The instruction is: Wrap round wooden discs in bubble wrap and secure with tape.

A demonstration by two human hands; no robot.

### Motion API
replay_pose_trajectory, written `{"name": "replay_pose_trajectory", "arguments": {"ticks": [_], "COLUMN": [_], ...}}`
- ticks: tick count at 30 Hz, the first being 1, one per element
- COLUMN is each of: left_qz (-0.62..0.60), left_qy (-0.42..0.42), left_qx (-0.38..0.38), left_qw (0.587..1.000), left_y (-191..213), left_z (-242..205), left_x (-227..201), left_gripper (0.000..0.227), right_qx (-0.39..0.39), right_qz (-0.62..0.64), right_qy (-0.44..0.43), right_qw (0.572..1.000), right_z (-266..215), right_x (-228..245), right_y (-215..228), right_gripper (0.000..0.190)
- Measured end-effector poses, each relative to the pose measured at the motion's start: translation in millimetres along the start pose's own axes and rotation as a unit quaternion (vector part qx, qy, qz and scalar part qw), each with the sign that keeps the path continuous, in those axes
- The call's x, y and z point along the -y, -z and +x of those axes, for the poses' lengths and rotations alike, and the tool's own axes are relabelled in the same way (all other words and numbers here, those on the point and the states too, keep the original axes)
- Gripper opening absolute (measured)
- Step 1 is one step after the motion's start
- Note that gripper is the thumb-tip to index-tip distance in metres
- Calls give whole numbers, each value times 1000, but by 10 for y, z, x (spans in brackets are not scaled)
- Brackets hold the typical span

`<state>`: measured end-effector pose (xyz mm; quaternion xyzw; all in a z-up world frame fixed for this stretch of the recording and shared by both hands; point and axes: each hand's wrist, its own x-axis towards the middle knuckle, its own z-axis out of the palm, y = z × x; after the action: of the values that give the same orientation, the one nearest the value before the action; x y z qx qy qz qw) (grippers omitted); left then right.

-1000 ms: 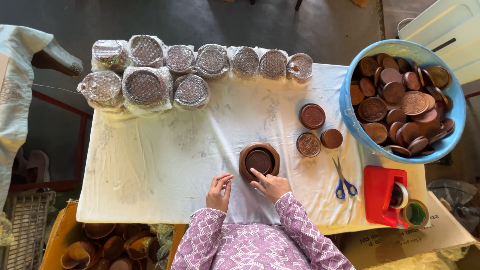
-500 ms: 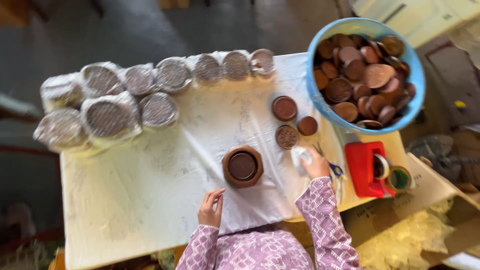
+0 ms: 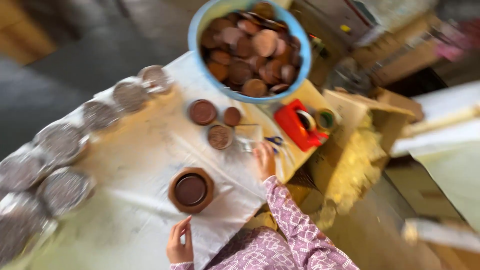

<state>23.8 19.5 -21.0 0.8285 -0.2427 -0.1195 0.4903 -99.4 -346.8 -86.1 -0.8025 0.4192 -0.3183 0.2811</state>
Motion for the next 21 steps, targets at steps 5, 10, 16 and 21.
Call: {"name": "replay_pose_trajectory", "arguments": {"ticks": [5, 10, 16, 21], "left_qz": [-39, -45, -42, 31], "left_qy": [-89, -154, -235, -203], "left_qx": [57, 51, 87, 113], "left_qw": [994, 986, 967, 972], "left_y": [-285, -627, -1058, -1698], "left_z": [120, 380, 467, 265], "left_x": [914, 1643, 822, -448], "left_gripper": [25, 17, 19, 25], "right_qx": [5, -12, -45, 280], "right_qz": [-78, -107, -181, -147], "right_qy": [-1, -58, -190, -491], "right_qw": [997, 993, 964, 812], "right_z": [-475, -858, -1090, -1211], "right_x": [373, 93, -1166, -2495], "right_y": [697, 1311, 2085, 2579], "right_gripper": [35, 32, 24, 47]}}
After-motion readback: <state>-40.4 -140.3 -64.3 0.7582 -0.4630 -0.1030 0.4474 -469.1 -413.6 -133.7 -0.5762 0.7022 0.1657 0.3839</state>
